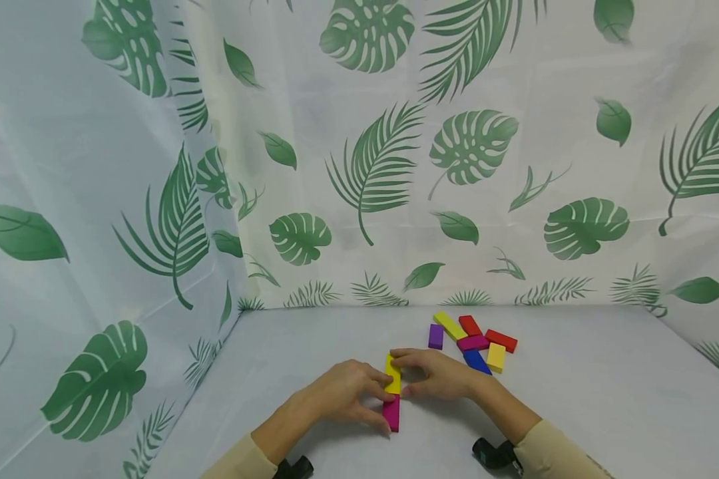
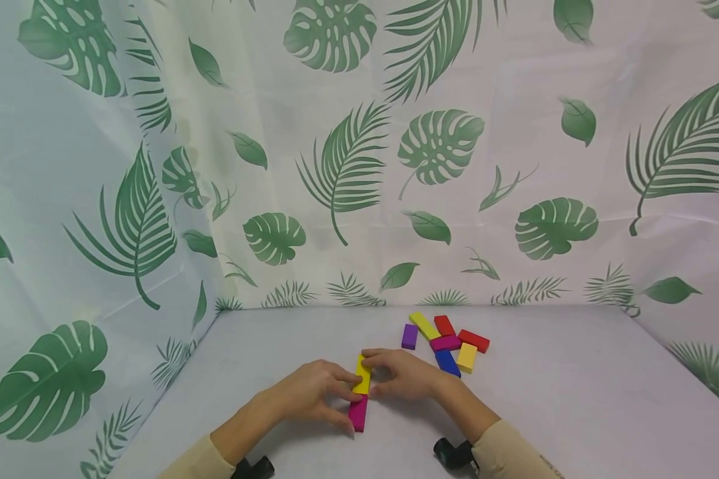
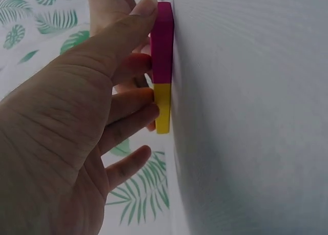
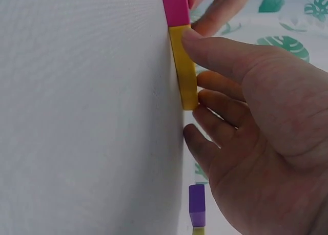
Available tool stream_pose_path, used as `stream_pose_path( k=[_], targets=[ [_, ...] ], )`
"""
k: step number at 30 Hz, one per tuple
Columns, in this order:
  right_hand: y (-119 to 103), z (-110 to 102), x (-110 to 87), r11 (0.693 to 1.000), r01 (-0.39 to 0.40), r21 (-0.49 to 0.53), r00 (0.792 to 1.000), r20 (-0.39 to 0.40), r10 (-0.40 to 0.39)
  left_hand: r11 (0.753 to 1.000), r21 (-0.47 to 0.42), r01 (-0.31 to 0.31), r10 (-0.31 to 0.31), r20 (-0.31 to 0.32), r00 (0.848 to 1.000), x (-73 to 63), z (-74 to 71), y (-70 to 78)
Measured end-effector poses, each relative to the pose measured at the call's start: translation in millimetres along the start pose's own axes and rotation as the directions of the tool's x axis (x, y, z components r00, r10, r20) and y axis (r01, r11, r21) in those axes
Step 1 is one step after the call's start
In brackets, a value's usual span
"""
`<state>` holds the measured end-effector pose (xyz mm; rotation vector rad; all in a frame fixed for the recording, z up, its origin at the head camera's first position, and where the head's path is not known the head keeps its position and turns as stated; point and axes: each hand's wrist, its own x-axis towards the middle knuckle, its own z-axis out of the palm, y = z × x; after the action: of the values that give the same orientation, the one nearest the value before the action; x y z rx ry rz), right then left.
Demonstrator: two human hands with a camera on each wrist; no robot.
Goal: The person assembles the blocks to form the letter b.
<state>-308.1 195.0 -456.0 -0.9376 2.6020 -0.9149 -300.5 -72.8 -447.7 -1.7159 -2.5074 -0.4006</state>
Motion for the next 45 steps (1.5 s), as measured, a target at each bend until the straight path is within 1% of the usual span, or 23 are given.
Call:
stream_pose_path(
  k=[4, 10, 13, 17, 20, 27, 35, 45],
  targets=[
    [-1, -1, -0.9, 1.000, 0.008, -0.002, 1.000, 0.001, -0.008, 1.000, 0.003, 0.008, -0.008, 0.000, 1.000, 0.0, -0.9, 1.8],
    [-1, -1, -1.0, 1.000, 0.008, 0.012, 1.000, 0.018, -0.009, 0.999, 0.003, 0.046, -0.046, 0.024, 0.999, 0.4, -1.9, 3.8],
    [-3, -1, -1.0, 1.000, 0.008, 0.030, 1.000, 0.028, -0.009, 1.000, 0.017, 0.026, -0.027, 0.034, 0.999, 1.1, -3.6, 5.4],
    [-5, -1, -1.4, 0.999, 0.008, 0.032, 1.000, 0.029, -0.009, 0.998, 0.060, -0.014, 0.012, 0.035, 0.999, 1.8, -5.4, 6.8],
    [-5, -1, -1.5, 0.999, 0.015, 0.034, 0.999, 0.035, -0.016, 0.997, 0.078, -0.027, 0.024, 0.042, 0.999, 1.6, -5.8, 7.1],
    [-11, 0, -2.2, 0.997, 0.005, 0.077, 0.998, 0.066, -0.010, 0.996, 0.083, -0.023, 0.019, 0.056, 0.998, 2.0, -6.3, 9.0],
    [-13, 0, -3.3, 0.997, 0.006, 0.077, 0.998, 0.066, -0.011, 0.992, 0.116, -0.057, 0.049, 0.069, 0.996, 2.7, -6.9, 10.7],
    [-12, 3, -1.6, 0.998, 0.009, 0.066, 0.998, 0.067, -0.014, 0.993, 0.114, -0.036, 0.026, 0.088, 0.996, 1.6, -6.4, 11.4]
  ],
)
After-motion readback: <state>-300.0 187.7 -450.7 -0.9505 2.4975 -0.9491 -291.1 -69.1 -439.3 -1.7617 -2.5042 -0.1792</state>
